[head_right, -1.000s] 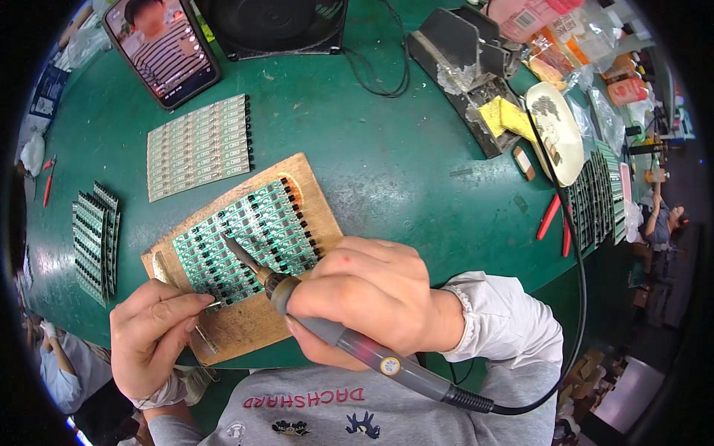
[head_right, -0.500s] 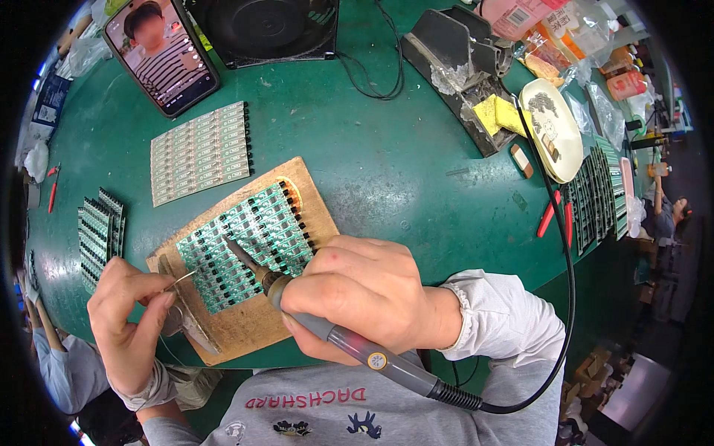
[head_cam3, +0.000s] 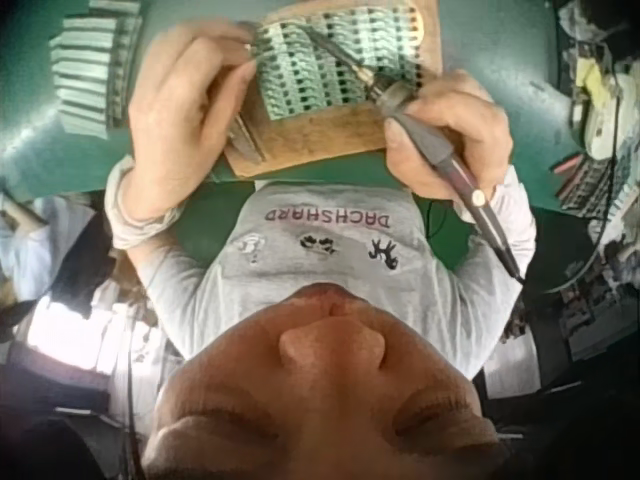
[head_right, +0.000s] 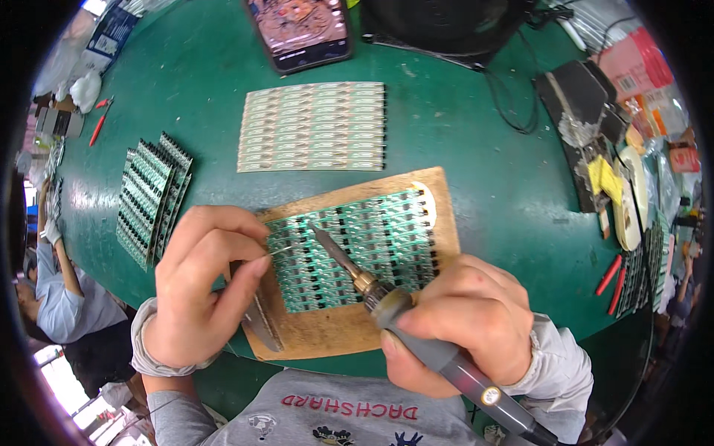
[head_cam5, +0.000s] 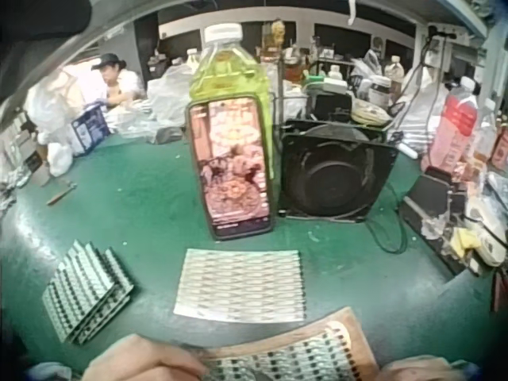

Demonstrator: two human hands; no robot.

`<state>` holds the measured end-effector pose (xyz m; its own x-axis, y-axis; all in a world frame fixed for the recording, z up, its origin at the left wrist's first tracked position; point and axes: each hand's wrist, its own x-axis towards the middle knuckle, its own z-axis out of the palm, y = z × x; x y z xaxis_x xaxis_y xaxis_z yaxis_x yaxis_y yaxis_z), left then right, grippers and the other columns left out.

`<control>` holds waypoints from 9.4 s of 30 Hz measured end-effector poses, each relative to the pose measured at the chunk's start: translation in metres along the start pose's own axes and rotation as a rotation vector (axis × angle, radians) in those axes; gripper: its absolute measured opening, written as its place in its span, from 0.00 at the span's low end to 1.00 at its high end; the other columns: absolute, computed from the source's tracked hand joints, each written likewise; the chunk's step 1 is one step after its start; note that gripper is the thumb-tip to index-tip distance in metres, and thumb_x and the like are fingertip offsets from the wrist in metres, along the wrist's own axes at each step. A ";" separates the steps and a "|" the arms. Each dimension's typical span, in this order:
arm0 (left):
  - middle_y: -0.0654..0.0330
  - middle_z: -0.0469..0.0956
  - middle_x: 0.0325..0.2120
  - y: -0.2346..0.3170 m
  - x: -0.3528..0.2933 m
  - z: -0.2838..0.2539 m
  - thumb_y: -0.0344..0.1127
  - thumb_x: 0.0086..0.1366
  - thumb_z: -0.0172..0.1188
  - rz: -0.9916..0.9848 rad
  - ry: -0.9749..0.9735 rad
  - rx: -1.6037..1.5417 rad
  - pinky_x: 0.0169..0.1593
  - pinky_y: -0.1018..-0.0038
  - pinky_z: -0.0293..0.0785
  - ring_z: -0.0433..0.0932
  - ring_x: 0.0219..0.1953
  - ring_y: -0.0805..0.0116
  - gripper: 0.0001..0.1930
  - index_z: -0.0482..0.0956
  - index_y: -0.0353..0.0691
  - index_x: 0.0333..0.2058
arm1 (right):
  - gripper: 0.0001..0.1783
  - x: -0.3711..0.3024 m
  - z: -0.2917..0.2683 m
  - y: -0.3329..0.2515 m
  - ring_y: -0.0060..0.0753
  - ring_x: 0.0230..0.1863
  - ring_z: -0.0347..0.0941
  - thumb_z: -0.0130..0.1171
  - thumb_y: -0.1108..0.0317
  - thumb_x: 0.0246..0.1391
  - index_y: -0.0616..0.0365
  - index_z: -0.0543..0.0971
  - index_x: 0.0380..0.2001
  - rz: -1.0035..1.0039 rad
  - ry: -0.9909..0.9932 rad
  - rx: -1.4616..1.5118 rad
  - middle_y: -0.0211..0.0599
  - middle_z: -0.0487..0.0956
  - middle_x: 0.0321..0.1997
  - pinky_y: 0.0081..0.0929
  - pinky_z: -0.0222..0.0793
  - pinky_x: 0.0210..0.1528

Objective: The person solders electronic components onto a circuit board panel with a soldering iron, unclips the panel from a wooden board, attaches a new circuit board panel to the board, and solders components onto the new panel.

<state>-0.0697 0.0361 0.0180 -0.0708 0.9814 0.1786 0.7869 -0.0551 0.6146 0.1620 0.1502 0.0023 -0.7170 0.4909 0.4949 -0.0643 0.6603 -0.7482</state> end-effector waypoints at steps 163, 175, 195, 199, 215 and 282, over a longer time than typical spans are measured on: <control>0.48 0.74 0.35 -0.015 -0.008 0.022 0.28 0.37 0.63 0.091 0.038 0.024 0.36 0.67 0.75 0.76 0.36 0.52 0.13 0.76 0.33 0.27 | 0.22 -0.009 0.018 -0.013 0.24 0.17 0.57 0.66 0.59 0.43 0.52 0.63 0.31 0.045 -0.006 -0.073 0.27 0.62 0.18 0.29 0.52 0.22; 0.48 0.74 0.35 -0.015 -0.008 0.022 0.30 0.36 0.63 0.093 0.035 0.001 0.37 0.66 0.76 0.76 0.36 0.51 0.15 0.77 0.32 0.28 | 0.21 -0.008 0.016 -0.011 0.24 0.17 0.57 0.65 0.58 0.44 0.51 0.63 0.32 0.076 -0.097 -0.063 0.27 0.63 0.19 0.30 0.51 0.22; 0.49 0.73 0.34 -0.012 -0.008 0.026 0.30 0.35 0.62 0.062 0.070 0.013 0.35 0.65 0.76 0.76 0.35 0.52 0.15 0.77 0.33 0.28 | 0.22 -0.008 0.012 -0.006 0.25 0.17 0.59 0.65 0.59 0.45 0.51 0.62 0.32 0.052 -0.118 -0.012 0.28 0.64 0.19 0.29 0.52 0.22; 0.49 0.73 0.34 -0.014 -0.008 0.026 0.31 0.35 0.62 0.084 0.067 0.024 0.35 0.65 0.76 0.76 0.34 0.52 0.16 0.77 0.33 0.28 | 0.22 -0.013 0.021 -0.008 0.25 0.18 0.59 0.66 0.59 0.45 0.51 0.63 0.33 0.007 -0.041 0.007 0.28 0.64 0.19 0.29 0.53 0.24; 0.52 0.73 0.37 -0.017 -0.011 0.017 0.22 0.42 0.66 0.107 0.008 0.008 0.35 0.66 0.71 0.74 0.33 0.56 0.13 0.75 0.36 0.30 | 0.22 -0.015 0.010 0.000 0.24 0.16 0.54 0.67 0.61 0.43 0.53 0.63 0.32 0.018 -0.056 0.011 0.29 0.63 0.18 0.27 0.51 0.21; 0.41 0.75 0.49 0.073 -0.044 0.049 0.28 0.45 0.64 0.503 0.098 -0.293 0.33 0.74 0.73 0.78 0.35 0.60 0.11 0.81 0.35 0.31 | 0.22 0.001 -0.031 0.002 0.25 0.23 0.68 0.66 0.75 0.42 0.61 0.68 0.40 -0.161 0.189 -0.032 0.36 0.74 0.30 0.22 0.64 0.26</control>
<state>0.0210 -0.0024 0.0168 0.2005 0.8006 0.5647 0.5373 -0.5718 0.6199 0.1821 0.1698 0.0147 -0.5570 0.4736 0.6823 -0.1432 0.7545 -0.6405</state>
